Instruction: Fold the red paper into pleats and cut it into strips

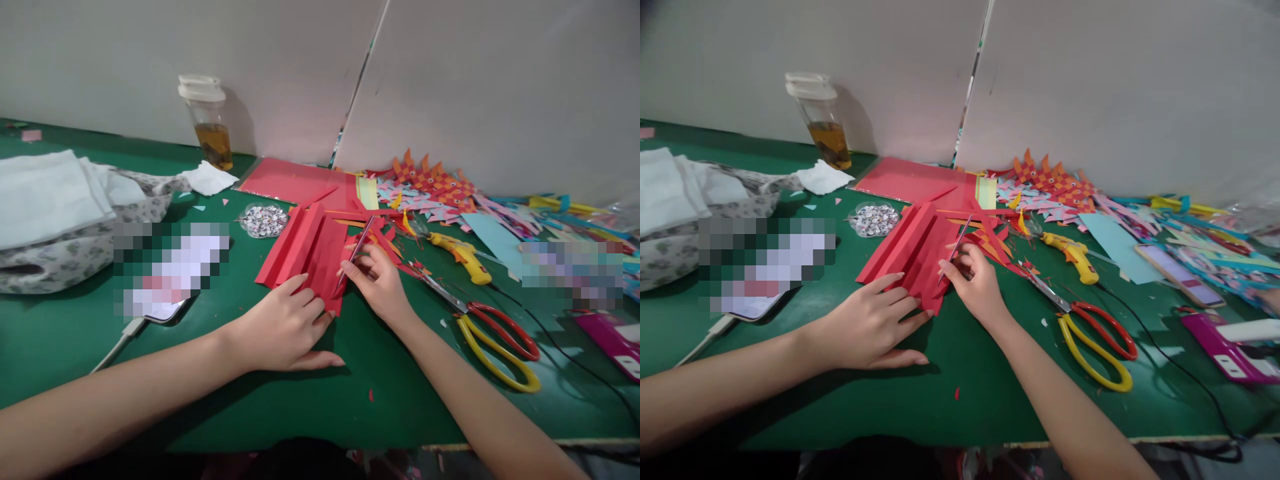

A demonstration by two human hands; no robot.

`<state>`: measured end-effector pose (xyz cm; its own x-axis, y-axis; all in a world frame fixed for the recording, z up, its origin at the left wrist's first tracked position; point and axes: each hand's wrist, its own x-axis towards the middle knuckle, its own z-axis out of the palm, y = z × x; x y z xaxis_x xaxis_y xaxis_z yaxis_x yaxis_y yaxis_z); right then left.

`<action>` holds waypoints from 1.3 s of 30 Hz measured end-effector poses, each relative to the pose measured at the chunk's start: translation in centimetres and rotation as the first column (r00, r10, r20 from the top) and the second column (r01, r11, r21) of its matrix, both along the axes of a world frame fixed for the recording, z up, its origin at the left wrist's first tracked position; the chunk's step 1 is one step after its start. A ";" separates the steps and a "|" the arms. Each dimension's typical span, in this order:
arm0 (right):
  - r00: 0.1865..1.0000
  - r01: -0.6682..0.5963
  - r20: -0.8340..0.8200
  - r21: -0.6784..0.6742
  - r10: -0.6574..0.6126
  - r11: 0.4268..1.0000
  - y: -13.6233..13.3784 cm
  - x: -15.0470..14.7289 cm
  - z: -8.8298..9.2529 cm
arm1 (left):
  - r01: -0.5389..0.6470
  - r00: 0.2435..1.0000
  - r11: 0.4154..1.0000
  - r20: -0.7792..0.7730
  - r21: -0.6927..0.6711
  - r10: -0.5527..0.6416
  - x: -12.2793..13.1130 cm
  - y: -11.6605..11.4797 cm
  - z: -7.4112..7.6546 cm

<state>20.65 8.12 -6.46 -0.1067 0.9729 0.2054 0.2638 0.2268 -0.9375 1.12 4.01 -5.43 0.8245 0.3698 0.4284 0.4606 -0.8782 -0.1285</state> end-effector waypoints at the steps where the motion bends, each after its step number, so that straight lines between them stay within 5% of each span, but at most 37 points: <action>1: 1.000 0.007 -0.002 0.009 -0.007 1.000 0.1 0.0 0.0 | 0.000 1.000 1.000 -0.001 -0.001 0.000 0.0 0.0 0.0; 10: 0.996 0.085 -0.028 0.040 -0.084 0.996 0.1 0.1 0.2 | 0.007 1.000 1.000 0.011 0.004 -0.007 0.0 0.0 0.0; 24: 0.999 -0.046 -0.022 -0.082 0.045 0.996 -0.7 -0.2 0.6 | 0.006 1.000 1.000 0.009 0.002 -0.006 0.0 0.0 -0.1; 39: 0.999 -0.001 0.033 0.020 0.000 1.000 -0.2 0.0 0.1 | 0.006 1.000 1.000 0.004 -0.011 -0.006 0.0 0.1 0.0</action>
